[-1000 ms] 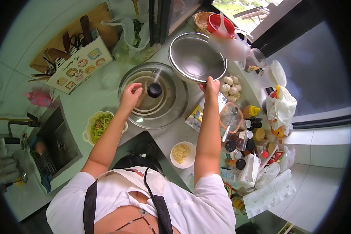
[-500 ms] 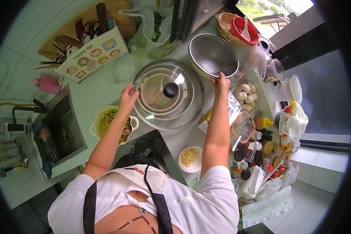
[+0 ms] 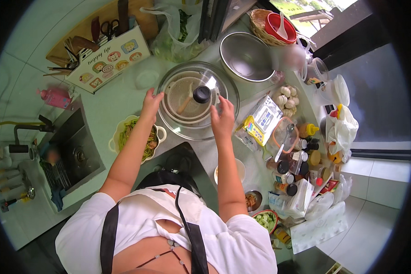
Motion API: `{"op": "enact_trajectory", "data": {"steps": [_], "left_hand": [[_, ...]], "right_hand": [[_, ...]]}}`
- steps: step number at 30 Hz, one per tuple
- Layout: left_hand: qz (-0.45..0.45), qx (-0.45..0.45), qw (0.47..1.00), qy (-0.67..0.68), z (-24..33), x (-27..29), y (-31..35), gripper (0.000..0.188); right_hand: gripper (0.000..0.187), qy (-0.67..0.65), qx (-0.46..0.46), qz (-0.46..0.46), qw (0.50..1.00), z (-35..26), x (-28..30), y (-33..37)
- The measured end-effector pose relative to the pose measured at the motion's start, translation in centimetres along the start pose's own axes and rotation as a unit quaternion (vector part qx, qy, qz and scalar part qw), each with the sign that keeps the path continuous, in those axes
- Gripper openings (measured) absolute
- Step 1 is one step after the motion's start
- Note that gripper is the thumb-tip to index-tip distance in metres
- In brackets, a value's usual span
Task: The person prepares a meal in a kitchen by handling a wok, a spatula, and various bowls of ingredients. They move lids and containers on the counter and handle a small pan.
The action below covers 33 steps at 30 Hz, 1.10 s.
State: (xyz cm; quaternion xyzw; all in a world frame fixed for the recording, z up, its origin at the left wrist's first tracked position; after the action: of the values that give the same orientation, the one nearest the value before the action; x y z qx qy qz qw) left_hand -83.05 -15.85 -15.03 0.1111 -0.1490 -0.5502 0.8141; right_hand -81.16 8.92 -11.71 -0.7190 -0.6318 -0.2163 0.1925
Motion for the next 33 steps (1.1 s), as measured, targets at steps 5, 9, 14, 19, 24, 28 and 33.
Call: {"op": "enact_trajectory", "data": {"steps": [5, 9, 14, 19, 24, 28, 33], "left_hand": [[0.009, 0.021, 0.999, 0.044, 1.9, 0.8, 1.2, 0.061], [0.009, 0.008, 0.999, 0.037, 0.4, 2.3, 0.5, 0.059], [0.002, 0.011, 0.996, 0.086, 1.1, 4.3, 1.5, 0.054], [-0.012, -0.01, 0.999, 0.044, -0.4, 5.2, -0.2, 0.048], [-0.045, -0.018, 0.985, -0.167, 0.2, 2.3, -0.7, 0.049], [-0.128, 0.0, 0.942, -0.31, -2.1, 0.1, -2.9, 0.048], [-0.175, 0.08, 0.961, -0.198, -2.0, -0.9, -2.1, 0.028]], "right_hand": [[0.058, 0.183, 0.019, 0.023, 0.983, -5.0, -2.7, -2.5], [0.052, 0.21, 0.002, 0.016, 0.978, -3.7, -4.7, -3.7], [0.042, 0.169, 0.014, 0.062, 0.984, -4.2, -4.2, -3.0], [0.041, 0.127, 0.05, 0.092, 0.986, -6.7, -1.2, -2.4], [0.041, 0.095, 0.004, 0.097, 0.991, -8.4, 3.8, -0.1], [0.038, 0.054, -0.021, 0.096, 0.994, -8.4, 8.3, 2.4], [0.038, 0.106, -0.022, 0.151, 0.983, -8.2, 13.7, 6.0]]}}
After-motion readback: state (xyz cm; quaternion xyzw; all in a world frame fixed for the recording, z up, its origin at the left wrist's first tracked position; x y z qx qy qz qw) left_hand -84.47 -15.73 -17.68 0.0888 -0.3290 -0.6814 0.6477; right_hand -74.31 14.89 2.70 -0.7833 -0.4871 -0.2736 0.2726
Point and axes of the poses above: each hand's wrist, its own y-axis away from the middle knuckle, its own x-axis out of the back of the hand, z = x × y, the point moved 2 cm from there along -y, towards the middle knuckle, and after that the axes turned 3 degrees about -x, right-handed, at the moved point
